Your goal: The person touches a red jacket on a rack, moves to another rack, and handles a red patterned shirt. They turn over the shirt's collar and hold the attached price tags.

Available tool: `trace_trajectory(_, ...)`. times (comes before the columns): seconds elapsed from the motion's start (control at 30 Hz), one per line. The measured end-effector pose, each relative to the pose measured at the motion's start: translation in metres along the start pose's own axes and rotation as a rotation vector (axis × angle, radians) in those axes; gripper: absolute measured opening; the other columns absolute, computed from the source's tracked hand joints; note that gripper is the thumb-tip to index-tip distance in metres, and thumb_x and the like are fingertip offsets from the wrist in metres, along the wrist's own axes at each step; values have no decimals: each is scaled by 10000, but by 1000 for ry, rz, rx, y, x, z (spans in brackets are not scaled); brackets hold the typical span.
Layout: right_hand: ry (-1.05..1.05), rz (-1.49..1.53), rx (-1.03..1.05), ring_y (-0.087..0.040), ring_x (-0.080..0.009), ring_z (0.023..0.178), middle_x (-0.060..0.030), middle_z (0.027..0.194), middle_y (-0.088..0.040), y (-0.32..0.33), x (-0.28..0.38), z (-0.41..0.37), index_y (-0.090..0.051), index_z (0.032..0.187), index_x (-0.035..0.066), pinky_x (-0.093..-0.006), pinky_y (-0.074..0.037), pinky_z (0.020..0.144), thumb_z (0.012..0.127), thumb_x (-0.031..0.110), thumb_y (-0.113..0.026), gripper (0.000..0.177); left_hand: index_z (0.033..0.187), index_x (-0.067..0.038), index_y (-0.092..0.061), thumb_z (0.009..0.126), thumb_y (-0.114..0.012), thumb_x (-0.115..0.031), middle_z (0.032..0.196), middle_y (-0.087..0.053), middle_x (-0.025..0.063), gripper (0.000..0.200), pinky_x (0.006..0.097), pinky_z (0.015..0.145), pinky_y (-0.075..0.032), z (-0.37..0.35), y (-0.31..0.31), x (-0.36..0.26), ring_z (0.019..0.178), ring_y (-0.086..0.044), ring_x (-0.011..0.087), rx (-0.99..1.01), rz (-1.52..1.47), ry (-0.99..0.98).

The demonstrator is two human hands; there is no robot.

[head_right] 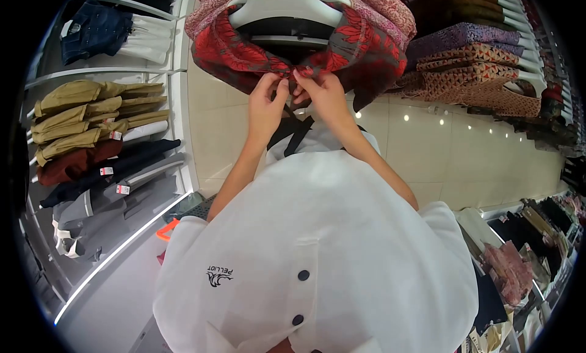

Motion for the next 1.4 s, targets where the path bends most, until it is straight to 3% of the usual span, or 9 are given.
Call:
trace_trajectory(0.07, -28, 84, 31, -600, -146, 594, -51, 682, -583, -4, 0, 0, -606, 809, -1, -261, -505, 561, 913, 230, -621, 253, 934, 28, -556, 900, -571, -73, 832, -596, 76, 108, 257, 620, -475, -4, -1, -5, 729, -586, 130, -2, 26, -1)
trace_trajectory(0.17, -59, 181, 26, -565, -138, 576, -32, 646, -537, -12, 2, -3, -561, 743, 27, -279, -502, 562, 915, 230, -610, 270, 939, 24, -536, 920, -551, -53, 824, -603, 61, 81, 250, 610, -490, -10, -6, -1, 723, -589, 108, -9, -293, 223)
trace_trajectory(0.4, -102, 309, 21, -498, -137, 554, 3, 597, -450, -11, 13, -12, -482, 672, 87, -320, -465, 556, 900, 259, -613, 314, 972, 22, -534, 932, -571, -44, 895, -605, 69, 86, 249, 643, -496, -15, -7, -4, 724, -579, 107, -15, -585, 149)
trace_trajectory(0.57, -123, 367, 68, -507, -127, 525, 14, 602, -457, -4, 3, -10, -484, 693, 96, -280, -456, 532, 906, 288, -606, 312, 1079, -6, -515, 929, -576, -65, 972, -594, 54, 172, 274, 771, -457, -18, -15, -24, 911, -553, 120, 103, -564, 167)
trace_trajectory(0.6, -109, 377, 80, -502, -127, 525, 23, 596, -452, -4, 6, -10, -492, 703, 97, -269, -446, 537, 903, 294, -612, 305, 1078, -1, -486, 907, -598, -33, 940, -598, 72, 207, 265, 730, -470, -16, -17, -27, 858, -578, 130, 127, -598, 173)
trace_trajectory(0.83, -87, 378, 70, -502, -121, 540, 10, 609, -488, -1, 3, -10, -534, 701, 87, -258, -429, 550, 901, 272, -620, 286, 987, 43, -487, 855, -646, 25, 873, -653, 132, 207, 254, 594, -503, -8, -22, -22, 696, -622, 151, 149, -456, 169)
trace_trajectory(1.13, -55, 312, 55, -518, -125, 560, -9, 616, -526, -2, 9, -13, -570, 666, 74, -261, -426, 559, 883, 245, -647, 287, 965, 46, -536, 859, -662, -24, 832, -668, 119, 179, 256, 611, -514, -8, -16, -29, 683, -634, 143, 126, -384, 112)
trace_trajectory(1.23, -59, 303, 59, -511, -126, 560, -5, 610, -512, 1, 6, -10, -563, 660, 64, -261, -426, 562, 888, 251, -640, 305, 974, 39, -550, 859, -674, -41, 868, -668, 111, 188, 252, 670, -504, -8, -16, -21, 763, -637, 138, 128, -330, 91)
trace_trajectory(1.4, -78, 330, 68, -500, -128, 544, 0, 586, -478, 3, 6, -13, -504, 627, 67, -268, -431, 558, 888, 243, -625, 338, 985, 32, -562, 874, -641, -65, 869, -670, 109, 167, 271, 685, -496, -13, -15, -39, 765, -647, 153, 1, 201, -160)
Point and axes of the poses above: each hand's wrist, its own z-axis towards the middle knuckle, its own y-axis out of the back of the hand, x = y × z, the point moved 4 cm from there along z, towards the middle knuckle
